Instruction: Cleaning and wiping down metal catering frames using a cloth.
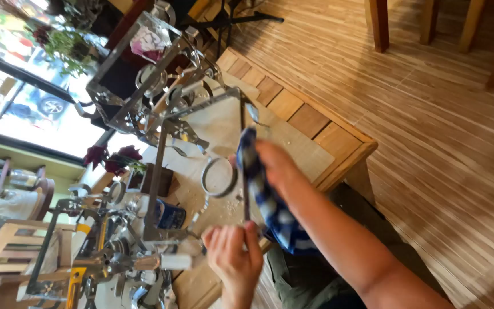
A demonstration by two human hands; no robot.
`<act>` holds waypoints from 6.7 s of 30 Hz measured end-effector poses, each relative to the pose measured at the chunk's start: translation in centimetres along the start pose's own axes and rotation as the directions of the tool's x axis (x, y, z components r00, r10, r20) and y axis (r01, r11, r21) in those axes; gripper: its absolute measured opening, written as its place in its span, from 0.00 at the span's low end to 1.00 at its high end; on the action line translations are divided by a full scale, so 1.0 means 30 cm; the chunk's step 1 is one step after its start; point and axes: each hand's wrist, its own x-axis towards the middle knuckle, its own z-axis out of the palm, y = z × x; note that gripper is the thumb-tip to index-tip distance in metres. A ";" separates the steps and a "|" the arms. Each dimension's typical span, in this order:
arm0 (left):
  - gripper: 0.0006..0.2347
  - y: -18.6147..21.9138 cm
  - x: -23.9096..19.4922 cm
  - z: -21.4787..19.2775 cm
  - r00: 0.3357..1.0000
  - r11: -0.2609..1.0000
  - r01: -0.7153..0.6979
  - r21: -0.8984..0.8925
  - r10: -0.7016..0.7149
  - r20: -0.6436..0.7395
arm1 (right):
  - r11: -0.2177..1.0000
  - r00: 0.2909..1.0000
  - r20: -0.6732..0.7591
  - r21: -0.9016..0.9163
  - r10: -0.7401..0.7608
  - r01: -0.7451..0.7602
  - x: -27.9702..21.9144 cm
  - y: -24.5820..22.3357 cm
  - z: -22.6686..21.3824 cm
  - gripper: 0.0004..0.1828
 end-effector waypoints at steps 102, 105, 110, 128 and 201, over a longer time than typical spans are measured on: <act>0.20 -0.060 -0.152 -0.054 0.968 0.741 0.239 -0.627 -0.236 0.091 | 0.135 0.984 0.166 -0.976 -0.064 0.174 -0.705 -0.031 0.037 0.06; 0.12 -0.044 -0.251 0.072 0.954 0.797 0.288 -0.532 -0.190 0.231 | 0.037 0.970 0.242 -0.970 0.037 0.240 -0.718 -0.052 0.070 0.06; 0.10 -0.036 -0.258 0.040 0.867 0.639 0.486 -0.596 -0.270 0.418 | -0.071 0.927 0.363 -0.931 -0.098 0.357 -0.759 -0.139 0.072 0.08; 0.12 0.155 -0.102 -0.042 0.913 0.648 0.366 -0.668 -0.110 0.394 | 0.889 0.960 -0.205 -0.452 -0.188 0.077 -0.826 -0.068 -0.512 0.26; 0.15 -0.068 0.077 -0.113 0.998 0.978 0.063 -0.198 -0.066 -0.006 | 0.993 0.987 0.156 -0.111 -0.027 0.045 -0.725 -0.064 0.016 0.25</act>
